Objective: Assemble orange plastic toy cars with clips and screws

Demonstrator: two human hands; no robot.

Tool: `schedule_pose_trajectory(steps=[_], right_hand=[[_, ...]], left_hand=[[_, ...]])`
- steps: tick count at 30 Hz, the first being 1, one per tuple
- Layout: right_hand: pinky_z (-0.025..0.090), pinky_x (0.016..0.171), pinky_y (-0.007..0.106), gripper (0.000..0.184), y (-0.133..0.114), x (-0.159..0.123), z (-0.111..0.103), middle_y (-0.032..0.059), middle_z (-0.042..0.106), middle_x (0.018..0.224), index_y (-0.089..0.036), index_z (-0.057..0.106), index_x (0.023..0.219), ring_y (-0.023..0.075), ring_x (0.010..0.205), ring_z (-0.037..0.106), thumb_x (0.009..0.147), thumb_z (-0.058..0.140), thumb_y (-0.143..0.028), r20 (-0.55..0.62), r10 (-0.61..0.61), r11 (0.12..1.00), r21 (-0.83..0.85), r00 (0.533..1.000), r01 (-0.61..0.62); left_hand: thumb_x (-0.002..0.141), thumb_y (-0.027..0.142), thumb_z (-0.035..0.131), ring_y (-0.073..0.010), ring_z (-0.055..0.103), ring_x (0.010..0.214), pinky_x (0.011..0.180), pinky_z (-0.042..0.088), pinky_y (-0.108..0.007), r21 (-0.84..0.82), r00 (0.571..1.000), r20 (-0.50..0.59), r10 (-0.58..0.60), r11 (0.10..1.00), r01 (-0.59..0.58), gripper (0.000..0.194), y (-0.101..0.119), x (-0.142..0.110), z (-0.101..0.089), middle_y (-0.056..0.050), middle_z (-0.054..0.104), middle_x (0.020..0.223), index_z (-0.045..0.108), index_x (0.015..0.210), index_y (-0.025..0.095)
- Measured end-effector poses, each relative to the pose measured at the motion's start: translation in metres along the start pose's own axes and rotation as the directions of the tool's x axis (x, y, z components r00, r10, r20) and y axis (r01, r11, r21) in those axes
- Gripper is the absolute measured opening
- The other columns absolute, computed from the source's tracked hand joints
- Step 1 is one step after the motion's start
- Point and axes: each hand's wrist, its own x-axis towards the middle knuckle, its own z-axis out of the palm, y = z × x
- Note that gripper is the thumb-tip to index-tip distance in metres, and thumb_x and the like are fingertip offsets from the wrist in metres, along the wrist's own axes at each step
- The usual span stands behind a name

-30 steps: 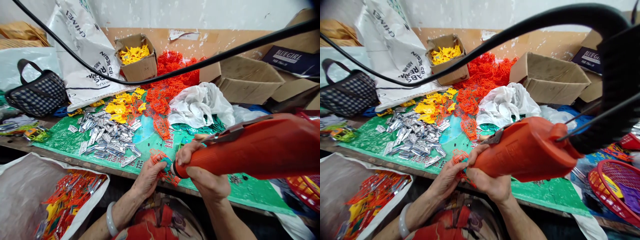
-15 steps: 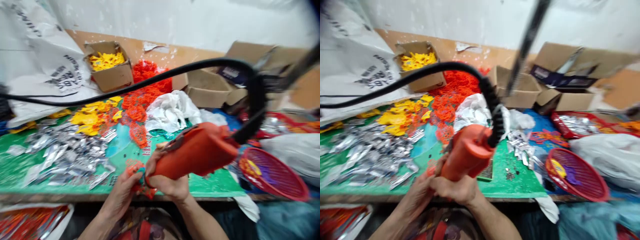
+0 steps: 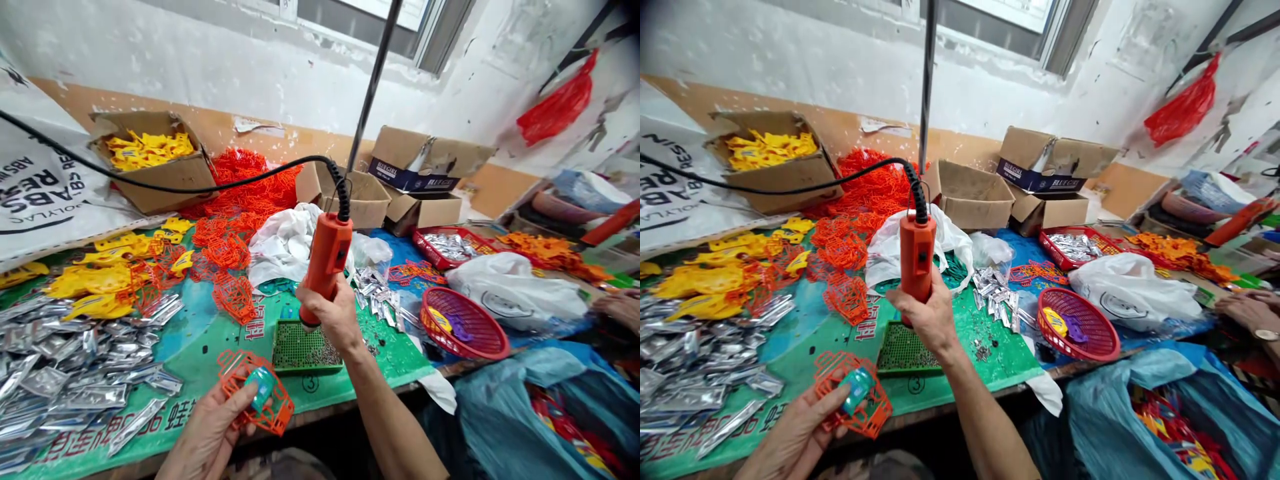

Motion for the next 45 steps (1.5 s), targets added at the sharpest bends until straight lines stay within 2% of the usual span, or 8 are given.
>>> schedule_pose_trajectory(steps=[5,10,15,20,29,32,35,45], right_hand=[[0.052,0.074,0.031,0.051,0.036,0.017,-0.067,0.0071,0.072,0.107,-0.018,0.058,0.124,0.0186,0.086,0.067,0.085,0.049,-0.05,-0.063,-0.041,0.841,-0.541,0.997,0.0],[0.046,0.083,0.041,0.03,0.066,0.029,-0.127,0.0176,0.072,0.089,-0.011,0.071,0.088,0.0293,0.092,0.067,0.084,0.053,-0.035,-0.273,0.053,0.494,-0.829,0.961,-0.263],[0.044,0.087,0.041,0.02,0.084,0.029,-0.131,0.0229,0.07,0.107,-0.013,0.071,0.094,0.0333,0.111,0.062,0.086,0.057,-0.026,-0.35,0.094,0.179,-0.915,0.932,-0.362],[0.044,0.078,0.035,0.023,0.086,0.028,-0.13,0.0172,0.072,0.103,-0.015,0.069,0.102,0.029,0.102,0.066,0.086,0.057,-0.027,-0.364,0.125,0.067,-0.925,0.923,-0.374],[0.042,0.073,0.033,0.019,0.06,0.003,-0.121,0.0126,0.069,0.09,-0.015,0.072,0.086,0.0251,0.088,0.063,0.084,0.054,-0.023,-0.214,0.124,0.267,-0.933,0.969,-0.241],[0.045,0.064,0.029,0.028,0.041,-0.021,-0.093,0.0041,0.069,0.081,-0.02,0.073,0.09,0.0182,0.071,0.059,0.086,0.057,-0.042,-0.029,0.204,0.52,-0.844,0.979,-0.133],[0.043,0.057,0.026,0.026,0.02,-0.046,-0.052,0.0024,0.068,0.076,-0.02,0.076,0.082,0.0136,0.063,0.054,0.08,0.07,-0.046,0.421,0.305,0.909,-0.397,0.854,-0.129],[0.047,0.061,0.023,0.023,0.017,-0.054,0.001,0.006,0.064,0.098,-0.023,0.081,0.082,0.0167,0.087,0.06,0.071,0.081,-0.043,0.561,0.269,0.961,-0.207,0.783,-0.182]], left_hand=[[0.056,0.022,0.091,-0.0228,0.072,0.069,0.052,0.054,-0.026,-0.072,1.0,0.017,0.002,0.997,-0.001,0.042,0.001,0.001,0.0,-0.004,0.077,0.082,0.072,0.093,0.016],[0.057,0.016,0.09,-0.0191,0.07,0.068,0.055,0.057,-0.027,-0.115,0.999,-0.014,0.03,0.993,-0.031,0.04,0.0,0.006,-0.003,-0.004,0.076,0.086,0.072,0.092,0.016],[0.05,0.014,0.093,-0.0169,0.067,0.067,0.057,0.059,-0.029,-0.171,0.998,-0.062,0.028,0.985,-0.038,0.038,0.0,0.005,-0.003,0.0,0.074,0.083,0.073,0.082,0.018],[0.051,0.024,0.095,-0.0208,0.068,0.072,0.06,0.061,-0.035,-0.196,1.0,-0.013,0.007,0.981,-0.01,0.034,0.002,0.005,-0.008,-0.003,0.076,0.082,0.076,0.078,0.017],[0.058,0.039,0.092,-0.0222,0.067,0.071,0.061,0.055,-0.033,-0.245,0.995,0.069,0.079,0.968,-0.06,0.033,0.003,-0.002,-0.006,-0.006,0.076,0.078,0.075,0.074,0.015],[0.055,0.048,0.091,-0.0211,0.066,0.069,0.06,0.054,-0.031,-0.256,0.992,0.086,0.09,0.965,-0.065,0.038,0.002,-0.002,-0.004,-0.006,0.075,0.075,0.075,0.07,0.016],[0.059,0.05,0.089,-0.0209,0.066,0.076,0.074,0.054,-0.032,-0.248,0.979,0.15,0.14,0.964,-0.1,0.035,0.0,-0.003,-0.002,-0.005,0.076,0.075,0.077,0.07,0.018],[0.063,0.055,0.084,-0.0179,0.055,0.076,0.073,0.044,-0.027,-0.15,0.879,0.318,0.355,0.934,-0.323,0.042,0.005,-0.009,-0.006,-0.002,0.063,0.076,0.067,0.057,0.017]])
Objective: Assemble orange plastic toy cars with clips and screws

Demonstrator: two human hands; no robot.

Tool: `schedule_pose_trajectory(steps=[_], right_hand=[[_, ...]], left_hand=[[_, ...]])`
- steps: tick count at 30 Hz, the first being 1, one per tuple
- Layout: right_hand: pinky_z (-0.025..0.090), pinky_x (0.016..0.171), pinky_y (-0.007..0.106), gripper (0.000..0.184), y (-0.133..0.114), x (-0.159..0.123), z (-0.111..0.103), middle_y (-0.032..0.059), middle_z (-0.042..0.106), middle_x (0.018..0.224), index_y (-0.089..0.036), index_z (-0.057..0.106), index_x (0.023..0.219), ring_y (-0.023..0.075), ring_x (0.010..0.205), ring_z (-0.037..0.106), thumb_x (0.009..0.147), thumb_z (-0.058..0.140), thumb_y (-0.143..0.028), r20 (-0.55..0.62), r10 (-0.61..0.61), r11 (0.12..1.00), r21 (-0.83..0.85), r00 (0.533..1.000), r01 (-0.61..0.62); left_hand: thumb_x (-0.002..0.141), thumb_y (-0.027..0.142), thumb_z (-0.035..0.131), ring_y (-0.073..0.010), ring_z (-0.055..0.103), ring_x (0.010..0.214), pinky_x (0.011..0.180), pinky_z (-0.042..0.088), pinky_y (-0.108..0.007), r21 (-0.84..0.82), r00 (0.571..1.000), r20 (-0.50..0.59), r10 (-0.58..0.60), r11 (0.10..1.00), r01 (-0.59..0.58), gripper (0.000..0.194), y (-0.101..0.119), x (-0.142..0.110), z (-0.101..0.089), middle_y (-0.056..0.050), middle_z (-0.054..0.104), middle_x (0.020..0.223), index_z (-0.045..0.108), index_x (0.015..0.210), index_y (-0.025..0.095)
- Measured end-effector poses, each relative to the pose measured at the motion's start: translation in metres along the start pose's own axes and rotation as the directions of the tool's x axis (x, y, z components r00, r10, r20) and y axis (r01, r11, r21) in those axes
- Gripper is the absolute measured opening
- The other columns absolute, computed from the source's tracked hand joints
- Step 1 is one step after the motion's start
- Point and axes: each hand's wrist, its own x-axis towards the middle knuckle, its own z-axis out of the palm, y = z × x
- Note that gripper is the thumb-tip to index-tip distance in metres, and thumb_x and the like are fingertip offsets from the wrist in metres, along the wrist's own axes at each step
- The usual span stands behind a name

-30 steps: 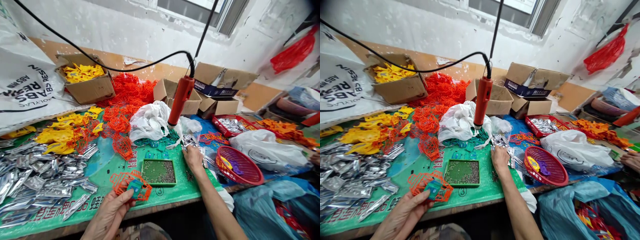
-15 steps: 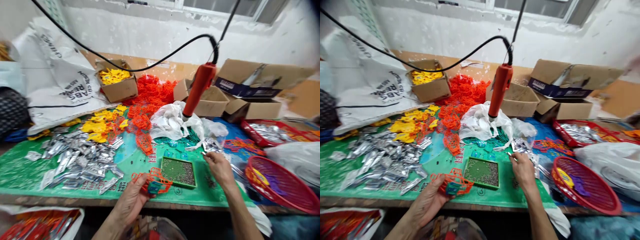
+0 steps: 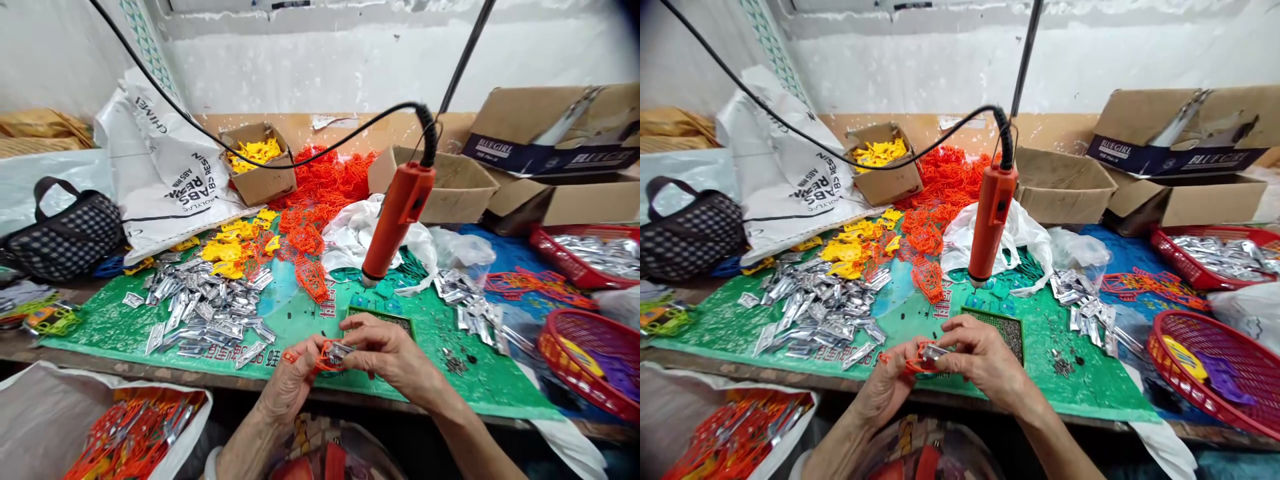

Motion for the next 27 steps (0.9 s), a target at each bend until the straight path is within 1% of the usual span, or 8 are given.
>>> schedule_pose_trajectory(steps=[5,9,11,13,15,18,21,27], right_hand=[[0.047,0.07,0.028,0.021,0.006,-0.003,0.001,0.0033,0.069,0.082,-0.021,0.08,0.082,0.0156,0.077,0.062,0.077,0.077,-0.041,0.077,-0.014,0.997,-0.072,0.997,0.019],[0.044,0.066,0.026,0.022,0.013,-0.003,0.003,0.0019,0.067,0.075,-0.018,0.076,0.072,0.0142,0.072,0.059,0.078,0.076,-0.039,0.011,-0.06,0.993,-0.1,0.998,0.061],[0.043,0.064,0.025,0.019,0.016,-0.003,0.003,0.0017,0.065,0.074,-0.017,0.074,0.07,0.0134,0.07,0.058,0.079,0.075,-0.033,-0.003,-0.083,0.988,-0.133,0.997,0.082],[0.042,0.064,0.025,0.015,0.019,-0.003,0.003,0.0022,0.065,0.076,-0.017,0.073,0.072,0.0134,0.07,0.058,0.081,0.073,-0.028,-0.008,-0.106,0.975,-0.196,0.994,0.102],[0.042,0.064,0.025,0.012,0.02,-0.003,0.005,0.0021,0.065,0.075,-0.017,0.072,0.073,0.0135,0.07,0.058,0.083,0.072,-0.024,0.002,-0.156,0.952,-0.266,0.988,0.151],[0.044,0.065,0.024,0.013,0.019,-0.004,0.009,0.0011,0.064,0.073,-0.017,0.069,0.072,0.0133,0.071,0.059,0.084,0.069,-0.017,0.035,-0.282,0.886,-0.374,0.959,0.275],[0.048,0.066,0.023,0.014,0.019,-0.007,0.014,0.002,0.066,0.079,-0.019,0.068,0.077,0.0131,0.074,0.062,0.087,0.063,-0.011,0.05,-0.401,0.786,-0.495,0.915,0.371],[0.055,0.07,0.024,0.004,0.023,-0.014,0.022,0.0095,0.063,0.095,-0.016,0.061,0.092,0.0155,0.083,0.066,0.089,0.062,-0.014,-0.074,-0.634,0.613,-0.655,0.77,0.442]], left_hand=[[0.062,0.057,0.084,-0.0189,0.056,0.084,0.076,0.044,-0.026,0.065,1.0,-0.014,-0.009,0.998,0.01,0.045,-0.006,0.003,-0.003,-0.004,0.063,0.087,0.066,0.06,0.015],[0.067,0.054,0.081,-0.0229,0.059,0.096,0.08,0.049,-0.031,0.365,0.963,-0.229,0.143,0.929,-0.051,0.056,-0.006,0.0,-0.011,-0.009,0.063,0.111,0.068,0.109,0.019],[0.072,0.046,0.079,-0.0197,0.059,0.088,0.076,0.05,-0.031,0.683,0.867,-0.267,0.421,0.717,-0.138,0.057,0.0,-0.009,-0.014,-0.009,0.061,0.114,0.062,0.12,0.021],[0.078,0.037,0.075,-0.0138,0.056,0.071,0.071,0.051,-0.029,0.887,0.786,-0.097,0.611,0.411,-0.21,0.044,0.008,-0.019,-0.014,-0.008,0.062,0.109,0.063,0.118,0.02],[0.087,0.029,0.066,-0.0101,0.056,0.061,0.066,0.052,-0.026,0.917,0.814,0.119,0.569,0.251,-0.309,0.034,0.016,-0.026,-0.01,-0.007,0.064,0.11,0.063,0.12,0.022],[0.094,0.028,0.056,-0.01,0.058,0.055,0.054,0.051,-0.022,0.894,0.913,0.243,0.328,0.29,-0.342,0.039,0.021,-0.025,0.001,-0.008,0.069,0.103,0.057,0.132,0.02],[0.096,0.031,0.052,-0.0112,0.061,0.054,0.053,0.052,-0.02,0.865,0.962,0.249,0.112,0.42,-0.273,0.03,0.021,-0.015,0.006,-0.003,0.07,0.082,0.064,0.121,0.019],[0.098,0.028,0.05,-0.0097,0.065,0.058,0.058,0.054,-0.018,0.817,0.959,0.228,0.169,0.502,-0.283,0.025,0.018,-0.01,-0.001,-0.001,0.071,0.083,0.069,0.111,0.019]])
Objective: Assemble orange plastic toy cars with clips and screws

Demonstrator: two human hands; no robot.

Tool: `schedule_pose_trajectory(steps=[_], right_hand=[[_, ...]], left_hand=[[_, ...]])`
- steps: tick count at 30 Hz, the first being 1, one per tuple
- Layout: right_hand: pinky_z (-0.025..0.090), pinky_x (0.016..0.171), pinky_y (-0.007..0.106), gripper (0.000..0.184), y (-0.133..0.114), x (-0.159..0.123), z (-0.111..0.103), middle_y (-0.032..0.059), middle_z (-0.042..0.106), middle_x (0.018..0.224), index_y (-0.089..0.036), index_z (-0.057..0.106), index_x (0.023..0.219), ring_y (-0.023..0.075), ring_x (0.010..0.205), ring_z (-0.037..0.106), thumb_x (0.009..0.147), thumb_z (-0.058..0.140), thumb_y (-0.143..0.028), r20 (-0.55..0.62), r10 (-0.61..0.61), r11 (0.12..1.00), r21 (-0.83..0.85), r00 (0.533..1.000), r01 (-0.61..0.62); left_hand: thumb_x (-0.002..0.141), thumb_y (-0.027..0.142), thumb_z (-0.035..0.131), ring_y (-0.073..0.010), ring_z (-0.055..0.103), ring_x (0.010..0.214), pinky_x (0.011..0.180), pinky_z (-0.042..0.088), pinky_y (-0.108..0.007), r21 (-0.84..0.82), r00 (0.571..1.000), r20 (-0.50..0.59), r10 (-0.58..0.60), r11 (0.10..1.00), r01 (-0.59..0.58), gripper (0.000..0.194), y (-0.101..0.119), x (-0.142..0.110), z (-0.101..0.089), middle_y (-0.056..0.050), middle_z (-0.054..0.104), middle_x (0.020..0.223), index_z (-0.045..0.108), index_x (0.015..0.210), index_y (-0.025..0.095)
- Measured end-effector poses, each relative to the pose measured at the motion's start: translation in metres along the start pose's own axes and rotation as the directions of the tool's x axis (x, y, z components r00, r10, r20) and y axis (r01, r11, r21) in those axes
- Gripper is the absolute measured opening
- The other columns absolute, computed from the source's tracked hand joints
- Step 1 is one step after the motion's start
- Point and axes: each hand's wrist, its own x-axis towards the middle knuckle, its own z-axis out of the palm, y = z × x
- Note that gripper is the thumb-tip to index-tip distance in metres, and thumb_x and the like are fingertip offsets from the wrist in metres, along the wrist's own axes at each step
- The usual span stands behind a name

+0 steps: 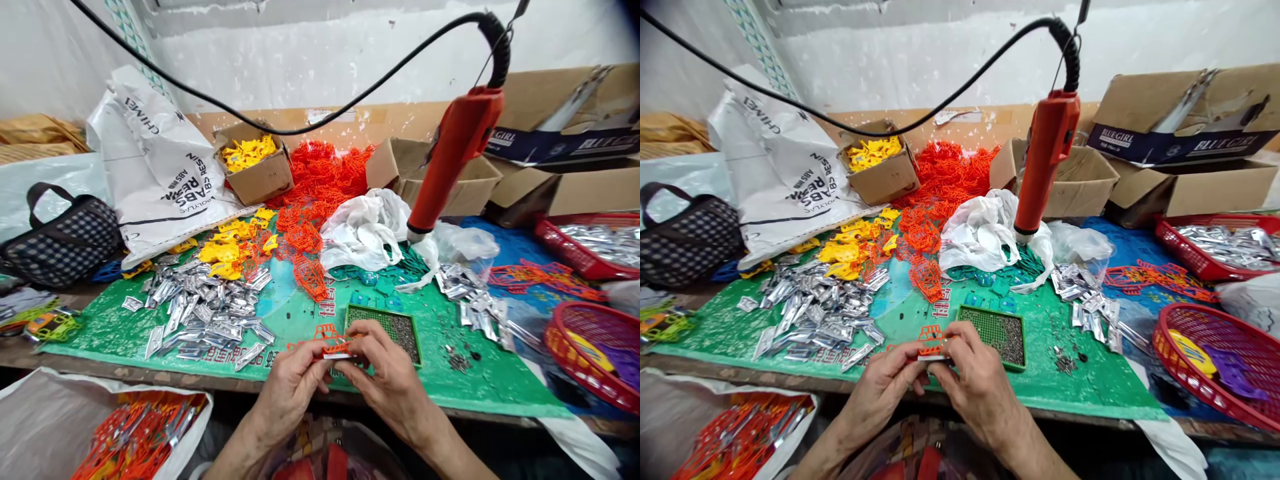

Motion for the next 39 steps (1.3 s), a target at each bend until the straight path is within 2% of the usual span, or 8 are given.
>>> schedule_pose_trajectory(steps=[2,4,8,11,15,23,34,39], right_hand=[[0.057,0.072,0.026,0.01,-0.002,-0.003,0.002,0.0107,0.061,0.096,-0.016,0.059,0.093,0.0178,0.088,0.065,0.087,0.067,-0.017,-0.126,-0.019,0.997,-0.083,0.992,0.009],[0.057,0.07,0.028,0.013,-0.003,-0.006,0.002,0.0095,0.06,0.093,-0.016,0.059,0.094,0.0181,0.086,0.063,0.086,0.069,-0.018,-0.182,-0.025,0.988,-0.153,0.983,-0.003],[0.054,0.059,0.024,0.011,-0.003,-0.014,-0.002,0.0053,0.056,0.084,-0.018,0.064,0.099,0.0135,0.071,0.058,0.089,0.062,-0.013,-0.156,-0.001,0.993,-0.118,0.988,-0.018],[0.053,0.058,0.023,0.02,-0.001,-0.022,-0.004,0.0054,0.055,0.086,-0.018,0.066,0.106,0.0129,0.072,0.058,0.088,0.062,-0.009,-0.152,-0.002,0.998,-0.068,0.988,-0.008],[0.051,0.059,0.025,0.03,0.001,-0.029,-0.002,0.0057,0.058,0.087,-0.019,0.066,0.113,0.0143,0.074,0.057,0.086,0.065,-0.007,-0.195,-0.068,0.994,-0.103,0.978,0.049],[0.049,0.056,0.025,0.02,-0.006,-0.027,-0.002,0.0049,0.064,0.077,-0.016,0.07,0.105,0.0126,0.065,0.056,0.087,0.063,-0.008,-0.28,-0.171,0.977,-0.17,0.945,0.127],[0.05,0.053,0.025,0.02,-0.008,-0.031,-0.005,0.0027,0.065,0.073,-0.02,0.07,0.103,0.0117,0.059,0.057,0.087,0.062,-0.01,-0.312,-0.143,0.979,-0.182,0.939,0.089],[0.056,0.059,0.024,0.027,-0.004,-0.031,-0.002,0.0077,0.068,0.088,-0.02,0.068,0.111,0.015,0.074,0.067,0.088,0.06,-0.009,-0.295,-0.116,0.986,-0.147,0.949,0.075]], left_hand=[[0.098,0.024,0.05,-0.0093,0.066,0.059,0.06,0.055,-0.018,0.007,0.998,-0.026,0.049,0.999,-0.048,0.023,-0.002,-0.003,-0.001,-0.001,0.072,0.086,0.069,0.11,0.02],[0.098,0.02,0.05,-0.0091,0.067,0.06,0.061,0.055,-0.017,0.021,0.992,-0.059,0.111,0.994,-0.11,0.022,-0.004,-0.005,-0.001,0.0,0.072,0.085,0.067,0.111,0.021],[0.096,0.012,0.05,-0.0091,0.07,0.069,0.066,0.056,-0.014,0.069,0.963,-0.094,0.253,0.966,-0.247,0.024,-0.002,-0.005,0.001,0.0,0.072,0.089,0.064,0.114,0.023],[0.096,0.01,0.05,-0.0099,0.071,0.077,0.072,0.056,-0.015,0.113,0.948,-0.063,0.311,0.946,-0.303,0.026,0.0,-0.005,0.003,-0.001,0.072,0.093,0.062,0.115,0.023],[0.094,0.01,0.054,-0.0117,0.072,0.089,0.082,0.054,-0.016,0.177,0.92,-0.053,0.388,0.911,-0.374,0.027,-0.001,-0.006,0.004,-0.003,0.075,0.099,0.061,0.117,0.023],[0.094,0.017,0.058,-0.0131,0.074,0.092,0.086,0.055,-0.018,0.198,0.872,-0.076,0.484,0.864,-0.462,0.021,-0.006,-0.006,0.003,-0.003,0.077,0.096,0.063,0.113,0.023],[0.093,0.01,0.056,-0.0148,0.073,0.087,0.082,0.058,-0.024,0.151,0.83,-0.024,0.557,0.823,-0.548,0.026,-0.005,-0.001,0.003,-0.007,0.076,0.094,0.061,0.116,0.022],[0.091,0.004,0.055,-0.015,0.072,0.087,0.082,0.058,-0.023,0.192,0.832,0.017,0.555,0.814,-0.547,0.028,-0.006,-0.001,0.001,-0.008,0.075,0.094,0.062,0.113,0.019]])
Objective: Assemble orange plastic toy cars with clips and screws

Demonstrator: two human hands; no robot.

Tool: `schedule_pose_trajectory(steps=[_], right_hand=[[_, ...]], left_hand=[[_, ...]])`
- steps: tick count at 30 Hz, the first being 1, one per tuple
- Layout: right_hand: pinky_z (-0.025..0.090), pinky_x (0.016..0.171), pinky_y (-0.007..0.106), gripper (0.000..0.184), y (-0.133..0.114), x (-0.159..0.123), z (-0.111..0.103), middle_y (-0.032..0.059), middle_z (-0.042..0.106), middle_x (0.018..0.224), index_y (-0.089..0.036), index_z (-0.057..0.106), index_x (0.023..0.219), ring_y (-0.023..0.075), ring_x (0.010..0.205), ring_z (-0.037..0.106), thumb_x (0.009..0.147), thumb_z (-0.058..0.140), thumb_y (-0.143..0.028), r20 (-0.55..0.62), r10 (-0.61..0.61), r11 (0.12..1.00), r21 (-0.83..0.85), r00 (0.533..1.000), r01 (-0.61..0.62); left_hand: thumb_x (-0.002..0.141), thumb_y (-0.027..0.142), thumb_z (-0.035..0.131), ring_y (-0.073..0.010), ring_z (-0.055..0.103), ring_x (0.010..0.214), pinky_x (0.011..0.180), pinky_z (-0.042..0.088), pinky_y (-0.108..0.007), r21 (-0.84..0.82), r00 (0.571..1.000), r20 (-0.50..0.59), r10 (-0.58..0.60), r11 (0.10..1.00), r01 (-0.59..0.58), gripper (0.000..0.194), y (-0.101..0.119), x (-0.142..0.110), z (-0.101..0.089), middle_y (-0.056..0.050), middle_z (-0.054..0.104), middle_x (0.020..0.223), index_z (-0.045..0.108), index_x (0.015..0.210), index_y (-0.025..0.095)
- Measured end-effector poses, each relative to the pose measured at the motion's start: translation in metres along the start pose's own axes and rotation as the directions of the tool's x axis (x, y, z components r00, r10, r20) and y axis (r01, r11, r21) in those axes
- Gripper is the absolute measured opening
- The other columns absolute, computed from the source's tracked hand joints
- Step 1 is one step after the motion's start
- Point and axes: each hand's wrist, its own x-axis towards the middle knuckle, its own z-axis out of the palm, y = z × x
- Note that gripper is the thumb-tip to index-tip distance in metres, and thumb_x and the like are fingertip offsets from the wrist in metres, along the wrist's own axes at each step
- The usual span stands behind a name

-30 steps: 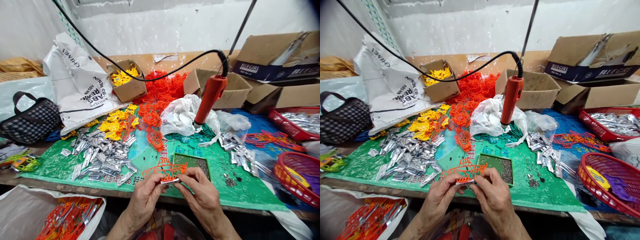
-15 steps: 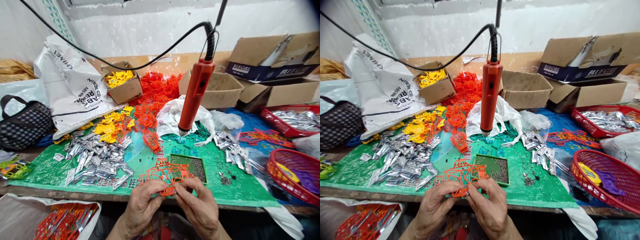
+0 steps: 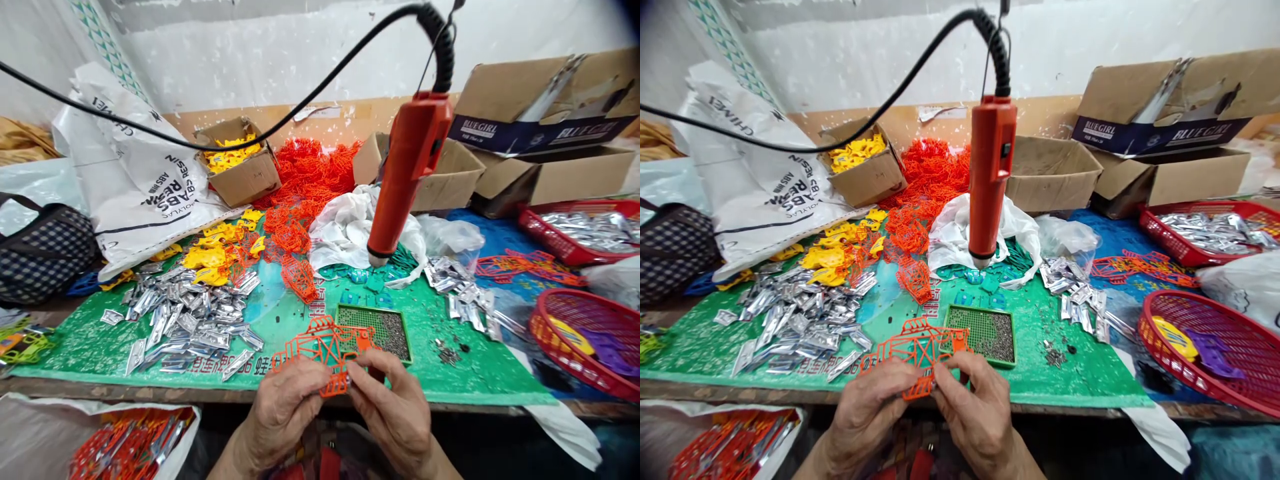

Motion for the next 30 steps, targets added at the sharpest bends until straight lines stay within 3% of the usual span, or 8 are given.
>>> schedule_pose_trajectory(steps=[5,12,18,22,27,30], right_hand=[[0.061,0.075,0.026,0.029,0.008,-0.006,0.004,0.0136,0.072,0.098,-0.014,0.066,0.114,0.0179,0.092,0.071,0.088,0.057,-0.004,0.094,-0.037,0.998,0.048,0.995,0.033],[0.064,0.072,0.027,0.027,0.011,-0.014,0.011,0.0139,0.075,0.093,-0.015,0.066,0.113,0.0196,0.085,0.075,0.089,0.057,-0.007,0.003,-0.085,0.99,-0.109,0.996,0.084],[0.064,0.07,0.028,0.024,0.009,-0.018,0.014,0.0134,0.075,0.089,-0.015,0.067,0.111,0.0205,0.082,0.075,0.089,0.057,-0.008,-0.009,-0.095,0.981,-0.171,0.995,0.092],[0.062,0.07,0.028,0.026,0.01,-0.017,0.012,0.012,0.075,0.09,-0.016,0.068,0.109,0.0197,0.082,0.074,0.088,0.056,-0.006,0.02,-0.103,0.982,-0.159,0.995,0.104],[0.055,0.074,0.032,0.02,0.011,-0.01,0.008,0.011,0.075,0.089,-0.016,0.066,0.103,0.0184,0.081,0.073,0.09,0.055,-0.006,0.111,-0.115,0.981,-0.144,0.987,0.13],[0.05,0.071,0.032,0.016,0.011,-0.005,0.008,0.0085,0.076,0.088,-0.017,0.064,0.1,0.0167,0.078,0.071,0.091,0.056,-0.007,0.171,-0.079,0.991,-0.096,0.982,0.096]], left_hand=[[0.089,0.003,0.055,-0.0139,0.071,0.088,0.081,0.058,-0.021,0.104,1.0,-0.02,-0.011,0.995,0.013,0.028,0.003,0.003,0.003,-0.007,0.072,0.095,0.062,0.111,0.019],[0.089,0.007,0.058,-0.0214,0.067,0.111,0.085,0.061,-0.03,0.222,0.98,-0.188,-0.069,0.969,0.111,0.04,0.003,-0.006,0.014,-0.015,0.065,0.121,0.051,0.126,0.02],[0.085,0.003,0.057,-0.019,0.071,0.101,0.087,0.06,-0.03,0.326,0.977,-0.211,-0.02,0.941,0.089,0.029,0.006,-0.003,0.011,-0.01,0.071,0.11,0.056,0.107,0.021],[0.085,0.001,0.055,-0.018,0.073,0.097,0.085,0.06,-0.028,0.298,0.98,-0.198,-0.025,0.951,0.084,0.027,0.007,-0.002,0.008,-0.01,0.073,0.109,0.059,0.103,0.021],[0.084,-0.003,0.054,-0.0143,0.073,0.084,0.077,0.058,-0.02,0.185,0.988,-0.154,-0.034,0.981,0.063,0.027,0.005,-0.003,0.007,-0.006,0.074,0.091,0.06,0.099,0.02],[0.084,-0.001,0.055,-0.014,0.073,0.078,0.073,0.058,-0.019,0.226,0.982,-0.159,-0.104,0.964,0.138,0.025,0.009,-0.002,0.005,-0.004,0.074,0.085,0.06,0.098,0.02]])
